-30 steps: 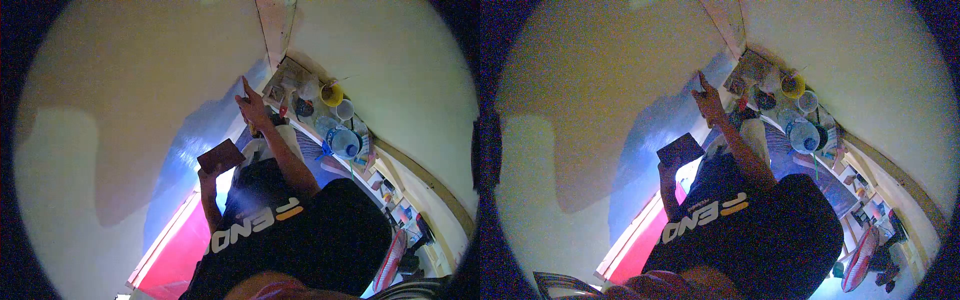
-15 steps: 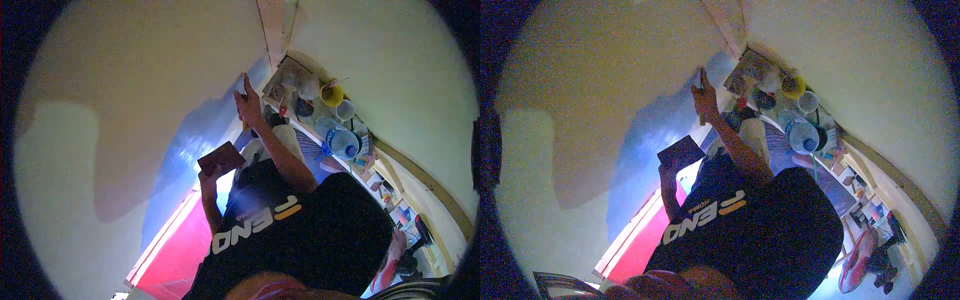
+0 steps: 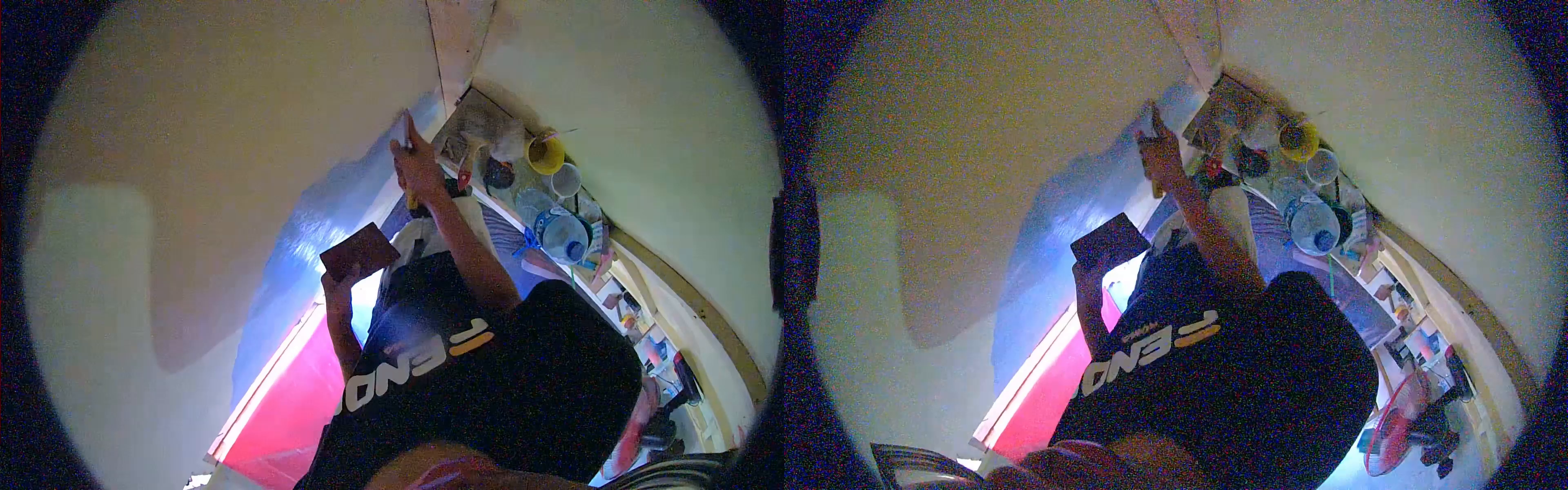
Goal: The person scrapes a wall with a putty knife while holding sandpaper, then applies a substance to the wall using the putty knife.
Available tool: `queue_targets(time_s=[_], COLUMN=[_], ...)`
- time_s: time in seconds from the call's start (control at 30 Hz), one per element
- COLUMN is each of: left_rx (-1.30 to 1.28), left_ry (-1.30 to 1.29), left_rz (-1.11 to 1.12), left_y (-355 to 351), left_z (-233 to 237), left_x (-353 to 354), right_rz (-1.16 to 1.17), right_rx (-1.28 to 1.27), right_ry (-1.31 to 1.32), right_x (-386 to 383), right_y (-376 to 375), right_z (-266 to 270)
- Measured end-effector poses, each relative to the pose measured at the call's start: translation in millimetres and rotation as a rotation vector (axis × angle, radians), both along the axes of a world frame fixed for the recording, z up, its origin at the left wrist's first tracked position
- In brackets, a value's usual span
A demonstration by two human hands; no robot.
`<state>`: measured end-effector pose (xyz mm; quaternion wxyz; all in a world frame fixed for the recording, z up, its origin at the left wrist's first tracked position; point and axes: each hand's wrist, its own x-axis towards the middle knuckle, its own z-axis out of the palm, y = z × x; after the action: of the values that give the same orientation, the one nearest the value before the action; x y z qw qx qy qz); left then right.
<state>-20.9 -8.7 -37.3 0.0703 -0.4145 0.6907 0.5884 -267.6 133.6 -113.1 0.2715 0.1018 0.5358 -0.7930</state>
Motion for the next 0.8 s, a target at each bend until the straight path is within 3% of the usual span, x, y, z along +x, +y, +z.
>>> queue_targets(time_s=[0.13, 0.2, 0.27, 0.33, 0.43, 0.63, 0.67, 0.8], left_rx=[-0.021, 0.033, 0.093, 0.013, -0.027, 0.025, 0.005, -0.073], left_ry=[-0.039, 0.029, 0.119, 0.033, 0.0, 0.032, 0.024, -0.048], left_rz=[0.019, 0.04, 0.043, 0.042, 0.028, -0.031, -0.04, -0.055], left_y=[-0.1, 0.1, -2.8, 3.2, 8.0, 7.8, 10.1, 11.2], left_z=[1.4, -4.1, -12.2, -2.8, 2.9, -0.1, 4.3, 2.8], left_x=[-6.3, -2.9, 4.2, -8.4, -11.9, -16.1, -18.3, -12.8], right_rz=[0.016, 0.035, 0.031, -0.013, 0.056, 0.024, 0.043, 0.048], right_rx=[-0.038, 0.202, 0.201, -0.05, 0.075, 0.006, 0.092, 0.12], right_ry=[-0.031, 0.584, 0.55, -0.104, 0.068, -0.074, 0.044, 0.107], right_x=[0.2, -16.7, -11.2, -5.6, -9.4, 8.1, 7.4, 11.5], right_y=[2.9, -4.7, -3.6, -1.3, 7.2, -7.4, -4.6, -1.8], right_z=[13.8, -82.2, -85.2, 20.8, 13.6, 28.5, 28.8, 26.2])
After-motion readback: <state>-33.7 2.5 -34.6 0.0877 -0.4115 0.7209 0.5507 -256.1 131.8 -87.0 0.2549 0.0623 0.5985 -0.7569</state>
